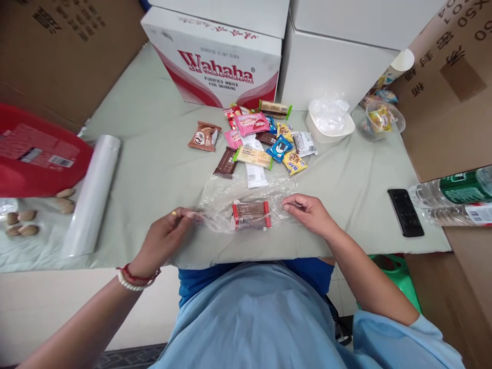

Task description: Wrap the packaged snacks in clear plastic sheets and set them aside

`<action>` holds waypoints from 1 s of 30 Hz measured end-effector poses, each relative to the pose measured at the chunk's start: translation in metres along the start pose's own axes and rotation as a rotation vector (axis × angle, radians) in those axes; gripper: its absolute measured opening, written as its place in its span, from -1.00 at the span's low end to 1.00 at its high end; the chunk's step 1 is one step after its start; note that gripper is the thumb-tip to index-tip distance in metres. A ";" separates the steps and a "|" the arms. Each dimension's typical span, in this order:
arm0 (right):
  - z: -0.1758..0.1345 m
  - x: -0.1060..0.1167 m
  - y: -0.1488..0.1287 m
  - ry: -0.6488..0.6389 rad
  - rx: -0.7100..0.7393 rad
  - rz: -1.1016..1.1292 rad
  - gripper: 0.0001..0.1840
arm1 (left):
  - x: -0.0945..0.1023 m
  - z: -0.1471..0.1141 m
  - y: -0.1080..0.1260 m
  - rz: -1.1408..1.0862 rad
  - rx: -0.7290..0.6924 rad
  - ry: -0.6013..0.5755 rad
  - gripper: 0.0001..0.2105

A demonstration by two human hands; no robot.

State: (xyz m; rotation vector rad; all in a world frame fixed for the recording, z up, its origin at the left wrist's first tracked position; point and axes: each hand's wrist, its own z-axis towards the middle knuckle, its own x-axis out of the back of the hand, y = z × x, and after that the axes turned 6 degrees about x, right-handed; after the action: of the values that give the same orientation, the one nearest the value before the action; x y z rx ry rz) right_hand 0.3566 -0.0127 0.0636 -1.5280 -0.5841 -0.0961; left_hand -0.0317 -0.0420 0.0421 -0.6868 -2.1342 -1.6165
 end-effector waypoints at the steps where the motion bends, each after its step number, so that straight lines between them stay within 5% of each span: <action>1: 0.005 -0.001 0.004 0.018 -0.038 -0.003 -0.61 | 0.001 0.005 0.004 -0.030 0.061 0.035 -0.57; 4: 0.014 -0.004 0.015 0.052 -0.143 -0.138 -0.61 | 0.006 0.012 0.010 -0.080 0.151 0.210 -0.63; 6: 0.013 -0.003 0.020 0.057 -0.168 -0.301 -0.61 | 0.008 0.007 0.010 -0.048 0.130 0.472 -0.71; 8: 0.013 0.001 0.019 0.085 -0.127 -0.489 -0.59 | 0.007 -0.007 0.013 0.043 -0.080 0.809 -0.82; 10: 0.016 0.006 0.015 0.142 -0.049 -0.641 -0.59 | -0.002 -0.026 0.024 0.149 -0.473 0.946 -0.88; 12: 0.027 0.008 0.006 0.157 0.040 -0.710 -0.63 | -0.020 -0.043 0.040 0.228 -0.831 0.720 -0.80; 14: 0.045 0.003 -0.006 0.099 0.137 -0.729 -0.68 | -0.044 -0.050 0.059 0.335 -0.924 0.456 -0.73; 17: 0.079 -0.014 -0.022 -0.028 0.233 -0.788 -0.68 | -0.077 -0.037 0.075 0.481 -0.805 0.334 -0.70; 20: 0.106 -0.033 -0.032 -0.119 0.171 -0.892 -0.57 | -0.095 -0.014 0.076 0.607 -0.692 0.290 -0.73; 23: 0.121 -0.041 -0.034 -0.200 0.054 -0.950 -0.52 | -0.099 -0.004 0.073 0.687 -0.615 0.250 -0.76; 26: 0.125 -0.036 -0.032 -0.258 0.018 -0.884 -0.70 | -0.097 -0.006 0.076 0.732 -0.540 0.248 -0.76; 30: 0.116 -0.024 -0.033 -0.278 0.223 -0.687 -0.88 | -0.093 -0.007 0.082 0.733 -0.471 0.128 -0.72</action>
State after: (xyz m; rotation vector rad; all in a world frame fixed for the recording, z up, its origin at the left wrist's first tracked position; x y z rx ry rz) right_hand 0.2879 0.0885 0.0760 -1.0771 -1.2837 -0.3350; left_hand 0.0917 -0.0450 0.0554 -1.2782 -1.1755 -1.6490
